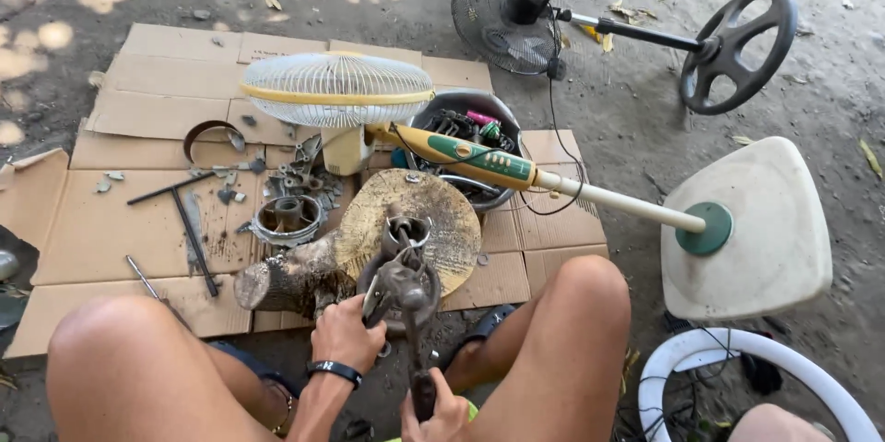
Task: Disassembling and repairing mechanical engine components using pliers and a hammer on a makeshift workbench.
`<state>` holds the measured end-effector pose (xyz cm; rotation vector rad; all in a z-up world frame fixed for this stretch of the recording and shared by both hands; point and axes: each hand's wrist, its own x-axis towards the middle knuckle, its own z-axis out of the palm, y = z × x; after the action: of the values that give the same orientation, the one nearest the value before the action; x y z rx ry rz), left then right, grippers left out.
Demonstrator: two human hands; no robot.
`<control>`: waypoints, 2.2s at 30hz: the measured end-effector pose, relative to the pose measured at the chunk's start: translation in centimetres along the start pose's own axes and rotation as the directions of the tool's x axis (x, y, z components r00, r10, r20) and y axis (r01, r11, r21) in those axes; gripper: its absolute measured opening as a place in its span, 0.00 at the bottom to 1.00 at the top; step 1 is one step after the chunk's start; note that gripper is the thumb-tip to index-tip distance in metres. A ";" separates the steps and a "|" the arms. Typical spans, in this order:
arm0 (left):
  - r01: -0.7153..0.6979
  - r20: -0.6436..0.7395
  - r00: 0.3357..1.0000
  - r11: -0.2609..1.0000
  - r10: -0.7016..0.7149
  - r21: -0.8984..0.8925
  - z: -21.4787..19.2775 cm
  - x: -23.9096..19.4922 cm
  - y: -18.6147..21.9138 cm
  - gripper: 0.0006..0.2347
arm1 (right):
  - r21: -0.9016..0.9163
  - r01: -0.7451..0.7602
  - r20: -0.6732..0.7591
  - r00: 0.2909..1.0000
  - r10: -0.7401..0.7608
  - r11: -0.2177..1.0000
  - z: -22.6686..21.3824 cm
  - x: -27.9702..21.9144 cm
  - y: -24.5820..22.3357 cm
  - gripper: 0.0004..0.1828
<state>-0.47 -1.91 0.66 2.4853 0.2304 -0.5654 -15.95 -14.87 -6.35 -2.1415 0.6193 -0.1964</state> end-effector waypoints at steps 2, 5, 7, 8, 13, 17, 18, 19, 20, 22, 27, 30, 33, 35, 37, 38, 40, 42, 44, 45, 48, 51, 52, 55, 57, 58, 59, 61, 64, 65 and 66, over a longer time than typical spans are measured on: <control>-0.009 -0.006 1.000 1.000 0.009 0.017 -0.3 -0.2 -0.1 0.08 | 0.041 0.030 -0.046 0.999 -0.029 0.999 -0.6 0.3 -1.3 0.11; -0.067 0.008 0.998 0.995 0.066 0.070 1.5 0.4 -1.5 0.11 | 0.113 0.092 -0.094 0.992 -0.081 0.989 -1.4 0.4 -1.6 0.05; -0.112 0.025 0.994 0.988 0.110 0.107 2.1 0.3 -1.7 0.14 | 0.149 0.122 -0.093 0.990 -0.109 0.981 -1.3 0.7 -0.8 0.06; -0.121 0.032 0.993 0.981 0.118 0.151 1.8 -0.3 -1.3 0.11 | 0.150 0.138 -0.155 0.981 -0.115 0.979 -1.2 0.7 -0.2 0.08; -0.126 0.018 0.992 0.978 0.124 0.167 1.4 -0.8 -0.5 0.06 | 0.150 0.160 -0.278 0.954 -0.114 0.976 -2.5 1.3 -1.5 0.09; -0.072 0.026 0.997 0.983 0.069 0.168 0.9 -1.0 0.6 0.07 | 0.243 -0.046 -0.181 0.979 0.092 0.969 -3.4 1.6 -2.0 0.03; -0.047 0.039 0.998 0.987 0.041 0.153 0.8 -1.2 0.9 0.11 | 0.289 -0.176 -0.141 0.964 0.224 0.941 -3.5 1.5 -2.0 0.03; -0.047 0.042 0.998 0.987 0.040 0.154 0.9 -1.1 1.2 0.11 | 0.288 -0.179 -0.141 0.964 0.227 0.941 -3.8 1.5 -2.7 0.03; -0.048 0.039 0.998 0.987 0.043 0.156 0.9 -1.0 1.4 0.09 | 0.331 -0.261 -0.109 0.944 0.312 0.907 -4.1 1.5 -3.4 0.03; -0.048 0.033 0.999 0.987 0.043 0.156 1.1 -1.0 1.6 0.06 | 0.369 -0.339 -0.074 0.917 0.391 0.865 -4.3 1.6 -4.0 0.04; -0.051 0.016 0.999 0.979 0.049 0.196 1.5 -1.2 1.9 0.11 | 0.205 -0.159 -0.130 0.973 0.188 0.966 -4.0 1.5 -2.4 0.03; -0.065 0.015 0.998 0.986 0.064 0.155 1.2 -1.4 1.8 0.13 | 0.246 0.050 -0.203 0.979 0.001 0.968 -4.5 1.0 -2.4 0.03; -0.077 0.004 0.997 0.987 0.077 0.141 1.8 -1.3 1.5 0.12 | 0.291 0.149 -0.412 0.911 -0.017 0.945 -3.5 -0.1 0.1 0.06; -0.062 0.023 0.998 0.989 0.060 0.133 1.5 -1.6 1.7 0.13 | 0.363 0.112 -0.340 0.940 0.019 0.925 -3.7 -1.1 0.2 0.04; -0.062 0.029 0.998 0.990 0.059 0.124 1.5 -1.4 1.7 0.13 | 0.436 0.086 -0.279 0.959 0.043 0.896 -2.9 -0.9 0.6 0.06; -0.073 0.019 0.997 0.990 0.071 0.122 1.7 -1.2 1.6 0.10 | 0.273 -0.080 -0.214 0.967 0.141 0.959 -2.2 -0.7 1.0 0.11; -0.101 0.008 0.995 0.987 0.101 0.122 2.5 -0.5 1.0 0.08 | 0.097 -0.233 -0.184 0.951 0.248 0.968 -1.2 -0.5 2.1 0.24; -0.090 -0.008 0.995 0.955 0.097 0.282 3.8 0.9 0.0 0.11 | 0.027 -0.422 -0.011 0.906 0.423 0.906 -0.6 -0.6 3.8 0.27; -0.062 0.009 0.998 0.976 0.061 0.209 2.9 1.3 0.7 0.11 | -0.007 -0.434 -0.063 0.899 0.432 0.901 -1.3 -0.1 2.6 0.27; -0.014 0.025 1.000 0.990 0.010 0.137 2.5 1.2 0.6 0.12 | -0.045 -0.445 -0.098 0.893 0.439 0.895 -1.6 -0.1 2.1 0.26; 0.004 0.038 0.999 0.991 -0.009 0.135 0.9 0.9 0.9 0.12 | 0.050 -0.464 -0.081 0.881 0.466 0.885 -3.6 0.9 -2.1 0.14; -0.011 0.033 0.999 0.993 0.007 0.118 0.9 0.6 0.8 0.15 | 0.083 -0.319 -0.205 0.922 0.329 0.944 -2.7 2.4 -0.4 0.13; -0.014 0.029 1.000 0.993 0.010 0.116 0.6 0.4 0.9 0.15 | 0.085 -0.314 -0.207 0.923 0.325 0.945 -3.8 3.4 -2.5 0.13; 0.002 0.046 0.999 0.994 -0.007 0.106 -0.2 -0.2 1.0 0.13 | 0.026 -0.436 0.023 0.900 0.436 0.899 -6.1 6.9 -8.0 0.07; 0.035 0.062 0.997 0.999 -0.037 0.031 -0.7 -0.5 1.0 0.14 | -0.144 -0.439 0.036 0.893 0.449 0.887 -6.2 9.7 -10.2 0.06; 0.035 0.058 0.998 0.999 -0.037 0.026 -0.8 -0.6 0.9 0.14 | -0.145 -0.434 0.036 0.896 0.443 0.889 -5.5 11.1 -9.8 0.06; 0.063 0.065 0.996 0.998 -0.063 -0.005 -1.0 -0.7 0.7 0.13 | -0.169 -0.417 0.011 0.905 0.425 0.893 -4.7 12.6 -9.5 0.07; 0.085 0.065 0.994 0.995 -0.082 -0.042 -1.2 -0.7 0.7 0.12 | -0.191 -0.393 -0.017 0.918 0.397 0.899 -3.1 15.2 -7.8 0.12; 0.155 0.076 0.986 0.979 -0.146 -0.132 -2.4 -1.0 0.4 0.08 | -0.296 -0.293 -0.113 0.956 0.271 0.909 -0.4 17.7 -4.5 0.14; 0.165 0.060 0.986 0.974 -0.158 -0.153 -3.0 -1.1 0.5 0.07 | -0.328 -0.312 -0.091 0.950 0.299 0.892 0.3 18.1 -3.9 0.10; 0.187 0.055 0.982 0.967 -0.180 -0.172 -3.5 -1.8 0.4 0.06 | -0.368 -0.335 -0.063 0.940 0.336 0.867 0.9 18.1 -3.1 0.06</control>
<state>-0.75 -0.30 4.21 2.2928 0.4789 -0.6392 1.10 -21.64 -5.93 -2.3469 1.0883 0.1297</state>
